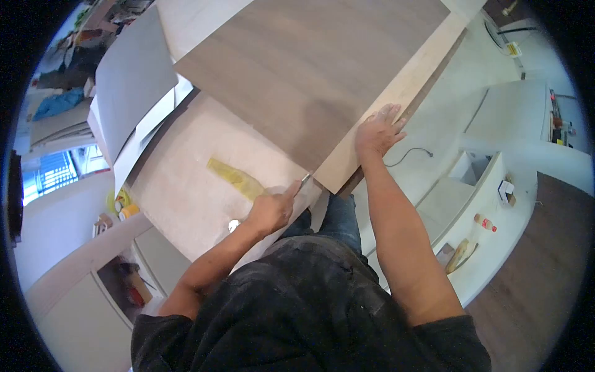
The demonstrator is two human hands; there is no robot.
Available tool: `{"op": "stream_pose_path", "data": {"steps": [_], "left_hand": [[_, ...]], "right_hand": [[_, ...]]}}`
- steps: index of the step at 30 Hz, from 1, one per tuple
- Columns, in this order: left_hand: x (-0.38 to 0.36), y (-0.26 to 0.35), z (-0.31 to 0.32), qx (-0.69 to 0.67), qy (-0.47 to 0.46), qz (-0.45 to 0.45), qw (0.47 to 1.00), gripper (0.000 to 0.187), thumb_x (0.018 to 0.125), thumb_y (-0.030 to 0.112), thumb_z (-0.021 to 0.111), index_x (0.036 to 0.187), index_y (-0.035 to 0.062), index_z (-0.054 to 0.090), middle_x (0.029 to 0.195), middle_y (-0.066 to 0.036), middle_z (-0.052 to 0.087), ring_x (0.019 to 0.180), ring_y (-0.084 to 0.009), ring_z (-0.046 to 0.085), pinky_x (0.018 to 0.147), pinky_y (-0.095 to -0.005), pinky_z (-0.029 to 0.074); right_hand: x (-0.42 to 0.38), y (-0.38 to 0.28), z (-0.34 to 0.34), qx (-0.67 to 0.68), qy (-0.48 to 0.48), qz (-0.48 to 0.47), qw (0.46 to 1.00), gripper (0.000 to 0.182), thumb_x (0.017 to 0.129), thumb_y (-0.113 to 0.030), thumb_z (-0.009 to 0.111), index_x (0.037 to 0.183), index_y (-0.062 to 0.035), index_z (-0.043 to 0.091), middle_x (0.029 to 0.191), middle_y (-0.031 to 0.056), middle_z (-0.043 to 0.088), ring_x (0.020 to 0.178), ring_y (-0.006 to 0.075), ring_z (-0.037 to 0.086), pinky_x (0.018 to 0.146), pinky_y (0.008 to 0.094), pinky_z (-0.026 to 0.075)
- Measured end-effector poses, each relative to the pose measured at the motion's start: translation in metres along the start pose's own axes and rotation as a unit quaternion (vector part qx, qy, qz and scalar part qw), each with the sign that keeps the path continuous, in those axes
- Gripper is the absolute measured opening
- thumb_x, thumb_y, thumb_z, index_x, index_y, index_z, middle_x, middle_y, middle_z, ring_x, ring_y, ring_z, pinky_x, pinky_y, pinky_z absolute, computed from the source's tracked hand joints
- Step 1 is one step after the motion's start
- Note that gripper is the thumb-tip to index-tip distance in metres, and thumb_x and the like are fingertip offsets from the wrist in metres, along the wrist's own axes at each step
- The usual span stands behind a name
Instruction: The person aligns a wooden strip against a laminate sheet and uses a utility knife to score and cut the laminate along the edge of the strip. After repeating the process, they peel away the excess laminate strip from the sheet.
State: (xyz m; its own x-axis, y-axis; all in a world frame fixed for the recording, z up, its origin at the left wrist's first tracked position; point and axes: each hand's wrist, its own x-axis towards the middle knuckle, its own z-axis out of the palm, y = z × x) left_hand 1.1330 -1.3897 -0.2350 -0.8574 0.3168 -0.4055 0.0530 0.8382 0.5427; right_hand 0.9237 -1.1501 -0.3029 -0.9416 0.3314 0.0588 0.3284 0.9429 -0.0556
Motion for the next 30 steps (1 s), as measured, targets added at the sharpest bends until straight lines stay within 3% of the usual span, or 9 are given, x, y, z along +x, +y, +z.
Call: {"op": "stream_pose_path", "data": {"steps": [4, 9, 13, 15, 19, 22, 24, 27, 30], "left_hand": [[0.022, 0.012, -0.027, -0.028, 0.045, -0.026, 0.998, 0.066, 0.095, 0.019, 0.055, 0.158, 0.0133, 0.034, 0.075, -0.023, 0.068, 0.070, -0.0411, 0.068, 0.067, -0.0535, 0.053], [0.138, 0.015, -0.032, -0.015, 0.137, 0.024, 0.990, 0.066, 0.099, 0.024, 0.051, 0.160, 0.0161, 0.028, 0.078, -0.025, 0.069, 0.074, -0.0433, 0.068, 0.069, -0.0562, 0.053], [0.266, 0.046, -0.041, -0.072, 0.109, 0.028, 0.991, 0.063, 0.103, 0.030, 0.044, 0.161, 0.0139, 0.022, 0.087, -0.028, 0.071, 0.078, -0.0475, 0.068, 0.073, -0.0588, 0.052], [0.327, 0.076, -0.062, -0.002, 0.082, 0.026, 0.996, 0.061, 0.103, 0.029, 0.042, 0.159, 0.0113, 0.026, 0.094, -0.027, 0.072, 0.085, -0.0474, 0.069, 0.078, -0.0582, 0.053], [0.440, 0.123, -0.079, 0.036, 0.068, 0.064, 0.995, 0.065, 0.094, 0.024, 0.048, 0.156, 0.0096, 0.034, 0.106, -0.025, 0.072, 0.098, -0.0447, 0.070, 0.086, -0.0559, 0.053], [0.513, 0.139, -0.071, -0.017, 0.074, 0.075, 0.994, 0.066, 0.094, 0.025, 0.045, 0.158, 0.0152, 0.034, 0.118, -0.027, 0.069, 0.110, -0.0444, 0.066, 0.094, -0.0543, 0.051], [0.539, 0.156, -0.076, 0.046, 0.098, 0.101, 0.989, 0.066, 0.092, 0.020, 0.050, 0.155, 0.0119, 0.036, 0.117, -0.023, 0.071, 0.108, -0.0423, 0.069, 0.092, -0.0532, 0.053], [0.545, 0.168, -0.085, 0.014, 0.070, 0.073, 0.995, 0.056, 0.092, 0.025, 0.047, 0.146, 0.0108, 0.050, 0.126, -0.025, 0.067, 0.121, -0.0420, 0.063, 0.101, -0.0521, 0.048], [0.491, 0.181, -0.107, 0.052, 0.056, 0.079, 0.994, 0.049, 0.092, 0.022, 0.048, 0.139, 0.0112, 0.054, 0.123, -0.025, 0.068, 0.118, -0.0425, 0.064, 0.100, -0.0514, 0.049]], "right_hand": [[-0.002, 0.003, 0.007, 0.013, 0.009, -0.005, 1.000, 0.060, 0.103, -0.028, 0.044, 0.156, -0.0020, 0.035, 0.167, 0.0132, 0.026, 0.149, 0.0465, 0.026, 0.120, 0.0654, 0.019], [0.001, 0.005, 0.007, 0.022, -0.016, 0.002, 1.000, 0.063, 0.101, -0.027, 0.047, 0.157, -0.0015, 0.034, 0.167, 0.0162, 0.025, 0.150, 0.0478, 0.025, 0.121, 0.0656, 0.017], [0.003, 0.005, 0.009, 0.036, -0.034, 0.008, 0.999, 0.064, 0.100, -0.027, 0.048, 0.156, -0.0002, 0.036, 0.167, 0.0171, 0.024, 0.150, 0.0490, 0.023, 0.120, 0.0668, 0.016], [0.002, 0.007, 0.008, 0.050, -0.039, 0.004, 0.998, 0.065, 0.098, -0.027, 0.050, 0.156, 0.0000, 0.037, 0.168, 0.0177, 0.022, 0.151, 0.0504, 0.021, 0.120, 0.0677, 0.014], [0.001, 0.010, 0.003, 0.058, -0.044, -0.013, 0.997, 0.069, 0.095, -0.028, 0.054, 0.156, -0.0004, 0.035, 0.168, 0.0191, 0.020, 0.150, 0.0532, 0.020, 0.119, 0.0702, 0.013], [0.001, 0.011, 0.005, 0.094, -0.032, -0.016, 0.995, 0.073, 0.093, -0.025, 0.059, 0.156, 0.0015, 0.034, 0.167, 0.0198, 0.020, 0.149, 0.0545, 0.021, 0.116, 0.0729, 0.015], [0.001, 0.011, 0.004, 0.098, -0.031, -0.018, 0.995, 0.073, 0.093, -0.024, 0.059, 0.156, 0.0012, 0.033, 0.167, 0.0198, 0.021, 0.148, 0.0550, 0.021, 0.116, 0.0729, 0.016], [0.003, 0.014, -0.003, 0.104, -0.035, -0.024, 0.994, 0.073, 0.094, -0.025, 0.058, 0.157, 0.0005, 0.032, 0.166, 0.0199, 0.022, 0.148, 0.0555, 0.021, 0.116, 0.0723, 0.016], [0.001, 0.013, -0.006, 0.078, -0.053, -0.024, 0.995, 0.070, 0.095, -0.026, 0.055, 0.156, -0.0002, 0.035, 0.166, 0.0194, 0.023, 0.148, 0.0552, 0.021, 0.117, 0.0713, 0.016]]}}
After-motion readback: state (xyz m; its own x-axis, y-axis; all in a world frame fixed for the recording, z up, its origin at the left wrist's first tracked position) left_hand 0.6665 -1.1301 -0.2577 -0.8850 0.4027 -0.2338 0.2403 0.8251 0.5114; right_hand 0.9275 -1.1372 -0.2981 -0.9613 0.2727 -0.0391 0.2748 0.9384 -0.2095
